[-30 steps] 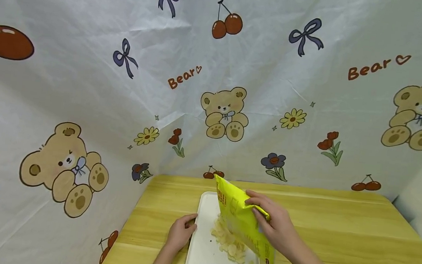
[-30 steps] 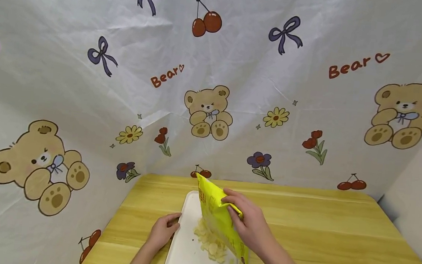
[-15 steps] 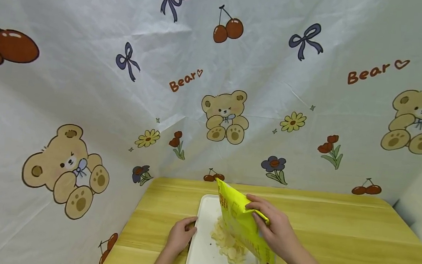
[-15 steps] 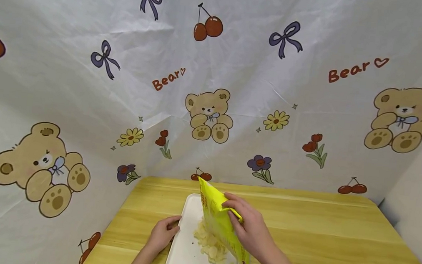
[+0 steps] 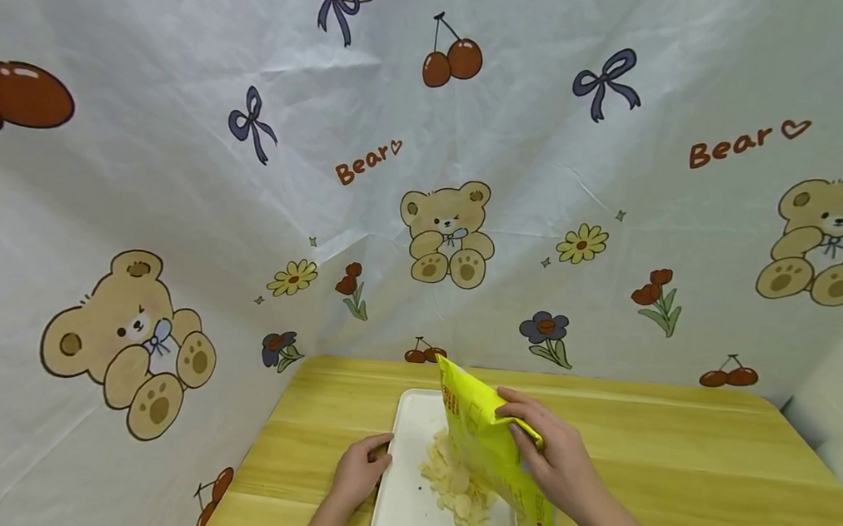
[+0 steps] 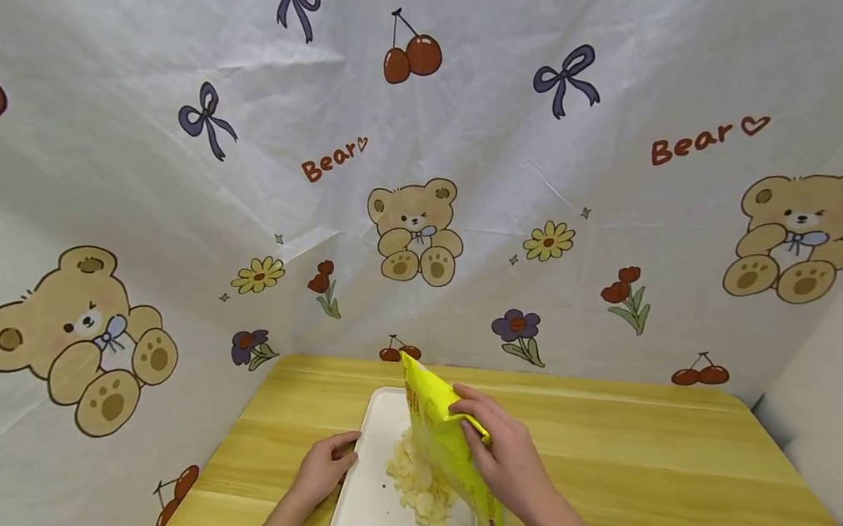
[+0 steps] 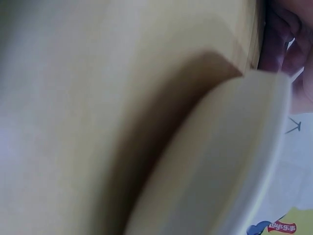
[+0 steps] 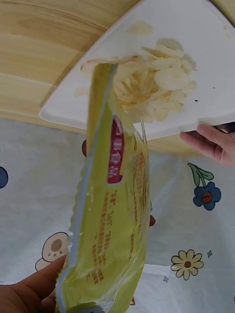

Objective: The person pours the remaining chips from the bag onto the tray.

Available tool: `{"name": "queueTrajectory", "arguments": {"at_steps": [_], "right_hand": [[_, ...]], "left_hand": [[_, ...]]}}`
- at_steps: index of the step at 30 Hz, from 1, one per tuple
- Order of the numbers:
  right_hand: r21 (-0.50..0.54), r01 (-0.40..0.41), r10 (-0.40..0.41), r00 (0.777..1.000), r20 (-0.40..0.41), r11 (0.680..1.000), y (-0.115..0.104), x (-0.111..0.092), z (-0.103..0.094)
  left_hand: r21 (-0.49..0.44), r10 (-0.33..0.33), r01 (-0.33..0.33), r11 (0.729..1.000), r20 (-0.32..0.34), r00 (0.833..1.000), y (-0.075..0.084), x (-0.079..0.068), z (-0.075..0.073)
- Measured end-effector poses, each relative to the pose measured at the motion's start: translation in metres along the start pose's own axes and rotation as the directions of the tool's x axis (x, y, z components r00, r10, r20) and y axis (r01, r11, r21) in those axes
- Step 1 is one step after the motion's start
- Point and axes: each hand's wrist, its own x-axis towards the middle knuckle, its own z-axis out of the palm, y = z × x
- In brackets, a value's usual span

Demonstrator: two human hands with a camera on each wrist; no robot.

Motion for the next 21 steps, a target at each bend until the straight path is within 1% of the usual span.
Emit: {"name": "queueTrajectory", "arguments": {"at_steps": [4, 8, 15, 21], "right_hand": [[-0.004, 0.004, -0.004, 1.0, -0.012, 1.0, 0.003, -0.001, -0.003], [-0.008, 0.008, -0.008, 1.0, -0.024, 1.0, 0.005, -0.002, -0.006], [-0.041, -0.024, 0.023, 0.999, -0.031, 0.999, 0.008, -0.005, -0.01], [-0.061, -0.012, 0.008, 0.999, -0.052, 0.998, 0.013, -0.008, -0.014]], "left_hand": [[0.005, -0.003, 0.003, 1.0, -0.004, 1.0, 0.0, 0.001, 0.001], [-0.01, -0.007, 0.007, 1.0, 0.0, 1.0, 0.001, 0.002, 0.0], [-0.016, -0.001, 0.001, 1.0, 0.002, 1.0, 0.001, 0.002, 0.0], [-0.018, -0.004, 0.004, 1.0, 0.007, 1.0, 0.001, -0.001, 0.0]]}}
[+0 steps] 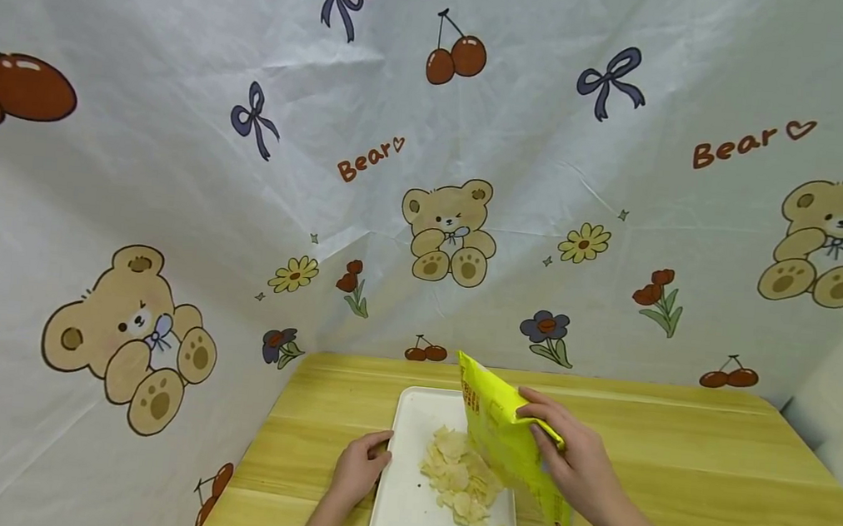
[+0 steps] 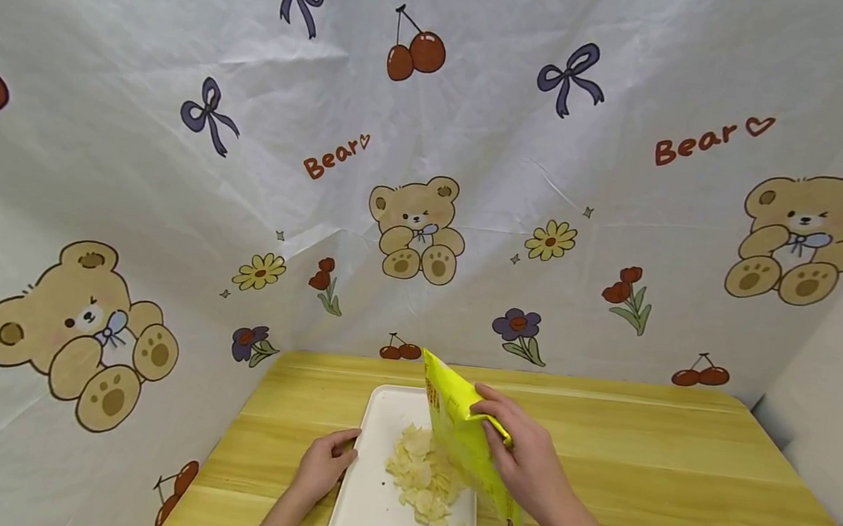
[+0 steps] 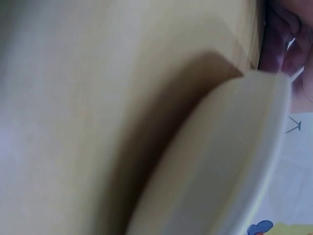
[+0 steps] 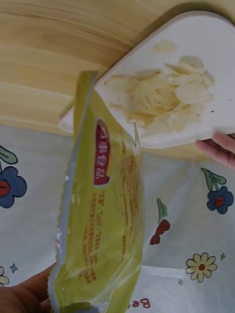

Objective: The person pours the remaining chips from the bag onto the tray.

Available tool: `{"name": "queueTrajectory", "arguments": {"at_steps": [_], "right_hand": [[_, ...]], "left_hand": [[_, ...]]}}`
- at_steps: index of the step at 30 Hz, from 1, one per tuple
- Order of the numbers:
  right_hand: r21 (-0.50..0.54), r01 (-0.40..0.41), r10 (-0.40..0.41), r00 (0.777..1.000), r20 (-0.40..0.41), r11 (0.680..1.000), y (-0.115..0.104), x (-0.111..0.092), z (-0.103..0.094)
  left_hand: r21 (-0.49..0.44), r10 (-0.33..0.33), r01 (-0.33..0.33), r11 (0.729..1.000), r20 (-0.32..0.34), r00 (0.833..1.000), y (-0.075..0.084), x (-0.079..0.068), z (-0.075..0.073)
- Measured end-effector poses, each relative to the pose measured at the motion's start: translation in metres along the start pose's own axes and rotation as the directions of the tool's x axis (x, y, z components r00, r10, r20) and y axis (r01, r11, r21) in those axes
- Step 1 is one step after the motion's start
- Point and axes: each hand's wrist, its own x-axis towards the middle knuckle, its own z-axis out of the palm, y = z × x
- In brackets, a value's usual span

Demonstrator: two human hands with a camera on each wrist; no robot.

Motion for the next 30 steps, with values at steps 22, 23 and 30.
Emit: {"name": "queueTrajectory", "arguments": {"at_steps": [22, 23, 30], "right_hand": [[-0.076, -0.044, 0.039, 0.997, -0.063, 0.996, 0.024, -0.018, -0.029], [-0.083, -0.042, 0.037, 0.997, -0.064, 0.996, 0.026, -0.019, -0.03], [-0.127, -0.06, 0.053, 0.997, -0.057, 0.99, 0.036, -0.028, -0.036]], "left_hand": [[0.006, 0.001, -0.001, 1.0, -0.001, 1.0, 0.002, 0.002, -0.001], [0.005, 0.001, -0.001, 1.0, -0.002, 1.0, 0.002, 0.002, -0.001], [0.002, -0.005, 0.005, 1.0, -0.008, 1.0, 0.001, 0.0, 0.0]]}}
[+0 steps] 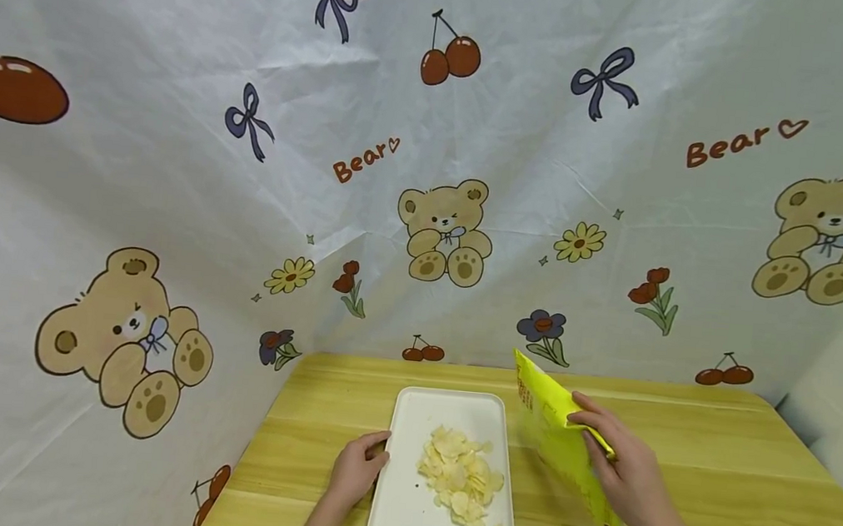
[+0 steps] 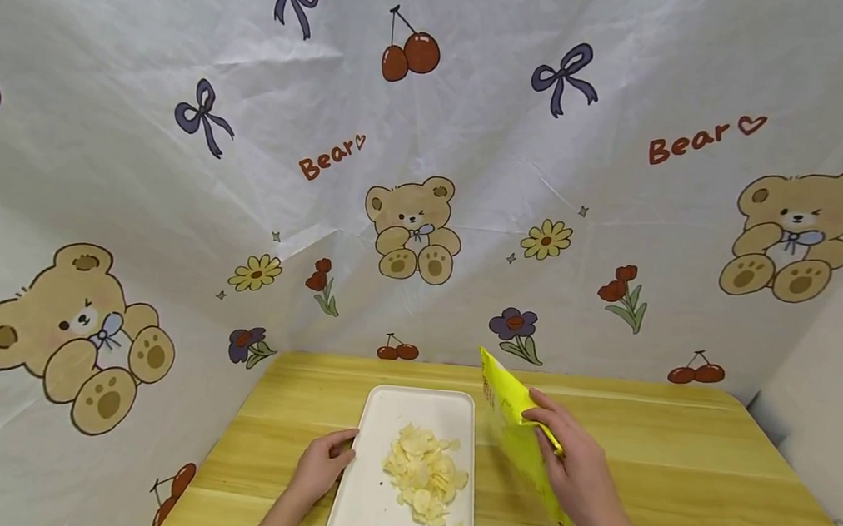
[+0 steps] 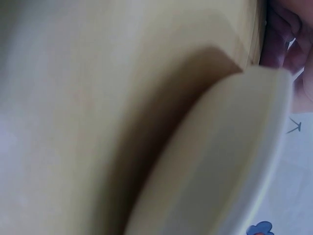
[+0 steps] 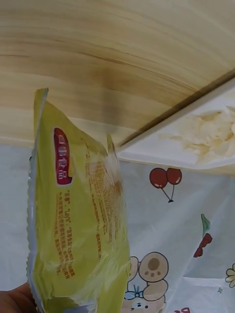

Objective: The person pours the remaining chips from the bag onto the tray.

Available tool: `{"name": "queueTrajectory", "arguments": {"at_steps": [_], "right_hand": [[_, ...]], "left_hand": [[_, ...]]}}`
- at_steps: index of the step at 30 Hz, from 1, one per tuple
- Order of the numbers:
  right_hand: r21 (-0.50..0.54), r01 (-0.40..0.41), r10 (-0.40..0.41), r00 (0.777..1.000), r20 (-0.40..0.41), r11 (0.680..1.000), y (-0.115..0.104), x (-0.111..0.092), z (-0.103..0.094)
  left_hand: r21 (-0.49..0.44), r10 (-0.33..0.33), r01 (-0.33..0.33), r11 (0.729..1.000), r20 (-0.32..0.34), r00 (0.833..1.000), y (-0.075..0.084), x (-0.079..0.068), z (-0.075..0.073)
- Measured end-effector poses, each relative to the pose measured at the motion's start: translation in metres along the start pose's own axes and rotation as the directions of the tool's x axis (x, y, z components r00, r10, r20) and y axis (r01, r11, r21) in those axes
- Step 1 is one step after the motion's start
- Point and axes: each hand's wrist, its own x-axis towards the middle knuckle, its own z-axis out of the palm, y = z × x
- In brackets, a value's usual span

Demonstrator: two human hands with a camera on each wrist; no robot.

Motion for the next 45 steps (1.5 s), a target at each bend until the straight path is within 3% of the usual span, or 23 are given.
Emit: {"name": "queueTrajectory", "arguments": {"at_steps": [15, 22, 27, 45], "right_hand": [[-0.052, -0.006, 0.005, 1.0, -0.018, 0.999, 0.02, -0.014, -0.009], [-0.136, -0.022, 0.022, 1.0, 0.003, 0.99, 0.03, -0.023, -0.011], [-0.205, -0.001, 0.006, 1.0, 0.023, 0.979, 0.035, -0.027, -0.01], [-0.282, 0.07, -0.051, 0.996, 0.075, 0.957, 0.05, -0.048, -0.002]], "left_hand": [[0.028, 0.007, -0.007, 1.0, -0.005, 1.0, 0.0, 0.0, 0.0], [0.018, 0.005, -0.005, 1.0, -0.005, 1.0, -0.002, -0.001, 0.0], [0.014, -0.003, 0.003, 1.0, -0.001, 1.0, -0.002, 0.0, 0.0], [0.006, -0.004, 0.004, 1.0, 0.008, 1.0, -0.002, 0.0, 0.001]]}}
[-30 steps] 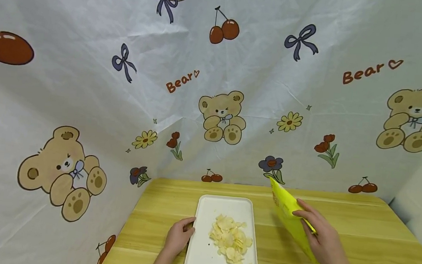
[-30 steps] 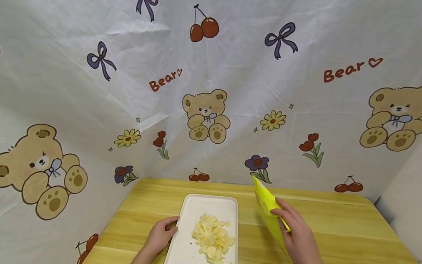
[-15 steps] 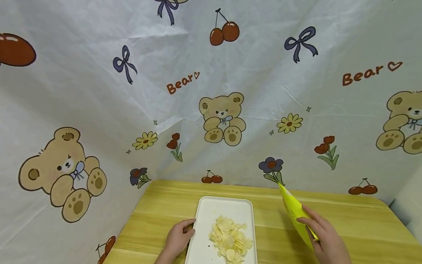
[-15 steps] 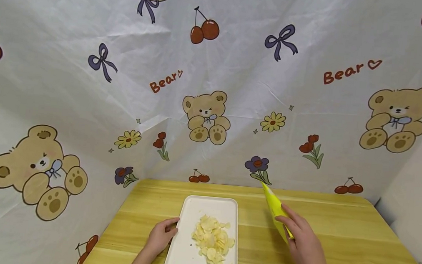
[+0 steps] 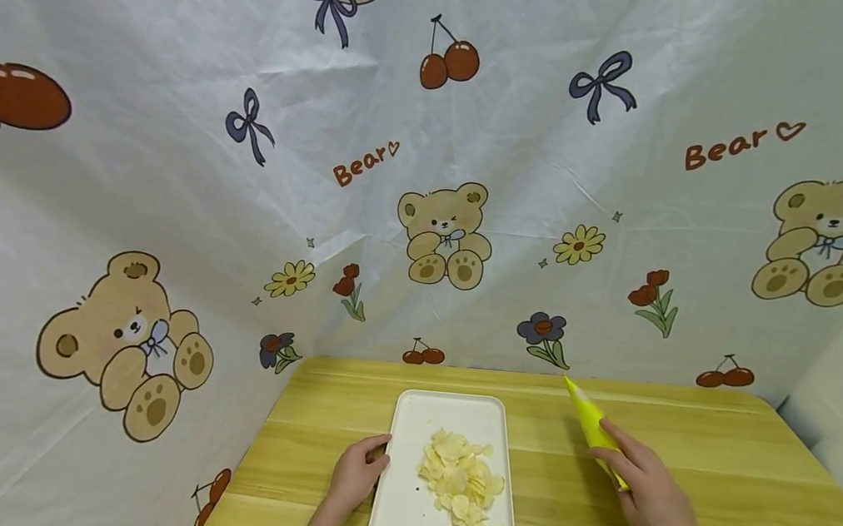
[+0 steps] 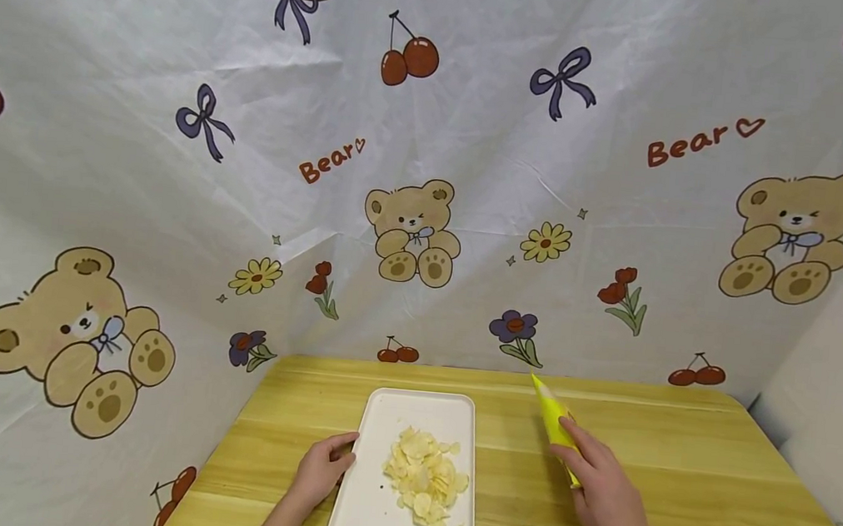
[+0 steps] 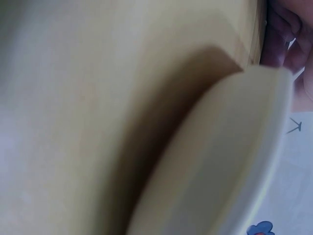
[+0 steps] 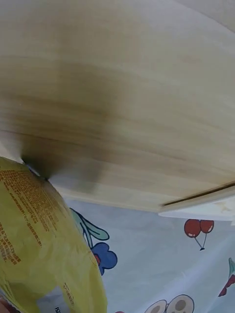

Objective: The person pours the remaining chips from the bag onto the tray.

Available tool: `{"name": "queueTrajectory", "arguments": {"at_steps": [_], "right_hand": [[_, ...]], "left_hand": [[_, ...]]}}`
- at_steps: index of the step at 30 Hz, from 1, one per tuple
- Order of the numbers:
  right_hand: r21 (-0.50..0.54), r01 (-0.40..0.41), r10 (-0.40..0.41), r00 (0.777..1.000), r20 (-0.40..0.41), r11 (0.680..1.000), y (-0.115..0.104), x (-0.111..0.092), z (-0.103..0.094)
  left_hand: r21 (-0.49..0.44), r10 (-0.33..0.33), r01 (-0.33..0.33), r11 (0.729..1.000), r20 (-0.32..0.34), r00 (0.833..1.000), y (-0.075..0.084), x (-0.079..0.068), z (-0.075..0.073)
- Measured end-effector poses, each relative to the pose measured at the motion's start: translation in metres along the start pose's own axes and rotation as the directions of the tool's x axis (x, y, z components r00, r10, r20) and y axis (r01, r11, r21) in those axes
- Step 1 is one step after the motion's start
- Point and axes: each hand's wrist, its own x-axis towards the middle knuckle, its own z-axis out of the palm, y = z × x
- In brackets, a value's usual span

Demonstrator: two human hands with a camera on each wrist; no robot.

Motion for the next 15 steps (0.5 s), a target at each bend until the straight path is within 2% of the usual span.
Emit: {"name": "queueTrajectory", "arguments": {"at_steps": [4, 11, 15], "right_hand": [[0.003, 0.008, -0.008, 1.0, 0.021, 1.0, -0.003, -0.004, 0.005], [0.078, 0.06, -0.059, 0.998, -0.011, 0.995, -0.009, -0.01, 0.016], [0.096, 0.061, -0.064, 0.998, 0.024, 0.993, -0.012, -0.014, 0.022]], "left_hand": [[0.002, -0.002, 0.002, 1.0, -0.001, 1.0, 0.001, 0.0, 0.0], [0.009, -0.003, 0.003, 1.0, -0.003, 1.0, 0.0, -0.001, 0.001], [0.015, -0.001, 0.001, 1.0, -0.009, 1.0, 0.001, 0.0, 0.0]]}}
